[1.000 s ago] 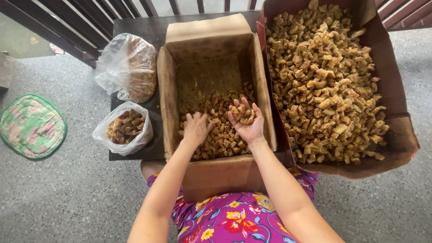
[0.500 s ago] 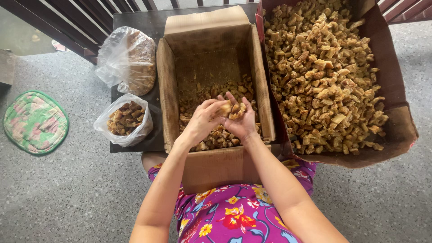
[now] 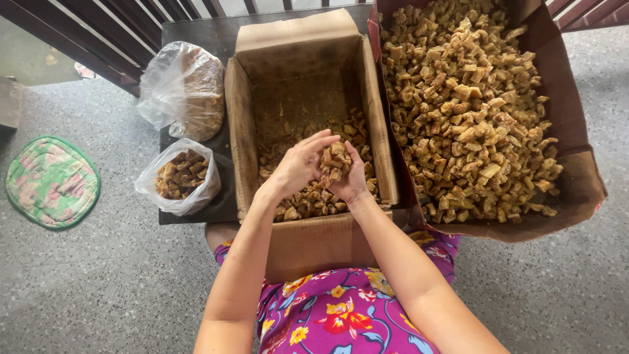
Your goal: The person sits on the floor and repeatedly scoops dried fruit pieces from a large cardboard box into a smaller box, then transfers some into a plastic bag. The task involves continuous hand-based sorting and transferring of the dried pieces between containers.
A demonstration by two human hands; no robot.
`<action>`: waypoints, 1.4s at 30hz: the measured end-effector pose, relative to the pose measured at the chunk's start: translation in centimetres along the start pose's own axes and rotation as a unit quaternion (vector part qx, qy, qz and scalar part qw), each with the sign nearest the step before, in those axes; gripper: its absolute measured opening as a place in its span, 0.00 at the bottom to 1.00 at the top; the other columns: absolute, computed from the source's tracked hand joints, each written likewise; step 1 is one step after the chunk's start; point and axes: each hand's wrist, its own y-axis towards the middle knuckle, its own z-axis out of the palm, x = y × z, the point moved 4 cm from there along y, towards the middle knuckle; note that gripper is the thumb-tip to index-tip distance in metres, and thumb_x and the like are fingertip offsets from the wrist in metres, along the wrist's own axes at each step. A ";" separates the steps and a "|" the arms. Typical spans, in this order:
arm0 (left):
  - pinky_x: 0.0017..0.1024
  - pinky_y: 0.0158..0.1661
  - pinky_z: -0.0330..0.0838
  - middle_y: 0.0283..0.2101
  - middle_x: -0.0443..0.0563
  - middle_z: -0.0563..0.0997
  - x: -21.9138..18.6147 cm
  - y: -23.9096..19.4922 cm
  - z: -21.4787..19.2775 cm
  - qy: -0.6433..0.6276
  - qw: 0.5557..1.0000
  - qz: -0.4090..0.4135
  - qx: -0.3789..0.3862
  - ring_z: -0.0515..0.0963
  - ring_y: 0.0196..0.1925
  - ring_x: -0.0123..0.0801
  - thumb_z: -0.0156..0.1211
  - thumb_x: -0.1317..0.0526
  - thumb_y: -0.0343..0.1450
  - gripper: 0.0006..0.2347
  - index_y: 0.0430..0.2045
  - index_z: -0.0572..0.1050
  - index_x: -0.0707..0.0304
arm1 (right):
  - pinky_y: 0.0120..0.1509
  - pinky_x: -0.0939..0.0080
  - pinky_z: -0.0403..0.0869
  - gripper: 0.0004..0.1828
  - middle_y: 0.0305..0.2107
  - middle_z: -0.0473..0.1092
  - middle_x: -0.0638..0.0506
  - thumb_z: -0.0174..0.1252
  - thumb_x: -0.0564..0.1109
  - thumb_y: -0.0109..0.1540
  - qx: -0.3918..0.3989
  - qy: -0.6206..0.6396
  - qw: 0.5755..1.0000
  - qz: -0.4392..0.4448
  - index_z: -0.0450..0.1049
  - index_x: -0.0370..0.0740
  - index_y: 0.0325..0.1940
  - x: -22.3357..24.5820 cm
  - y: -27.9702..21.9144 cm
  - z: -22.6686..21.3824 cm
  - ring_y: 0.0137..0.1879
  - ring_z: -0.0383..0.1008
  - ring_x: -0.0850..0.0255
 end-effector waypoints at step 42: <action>0.22 0.35 0.73 0.38 0.45 0.80 12.6 -4.1 4.2 -0.525 0.826 -0.114 -0.172 0.76 0.33 0.22 0.52 0.62 0.79 0.11 0.53 0.74 0.67 | 0.80 0.34 0.61 0.22 0.58 0.72 0.40 0.46 0.55 0.71 0.082 0.097 0.992 0.020 0.73 0.39 0.61 0.3 -1.4 2.4 0.72 0.64 0.40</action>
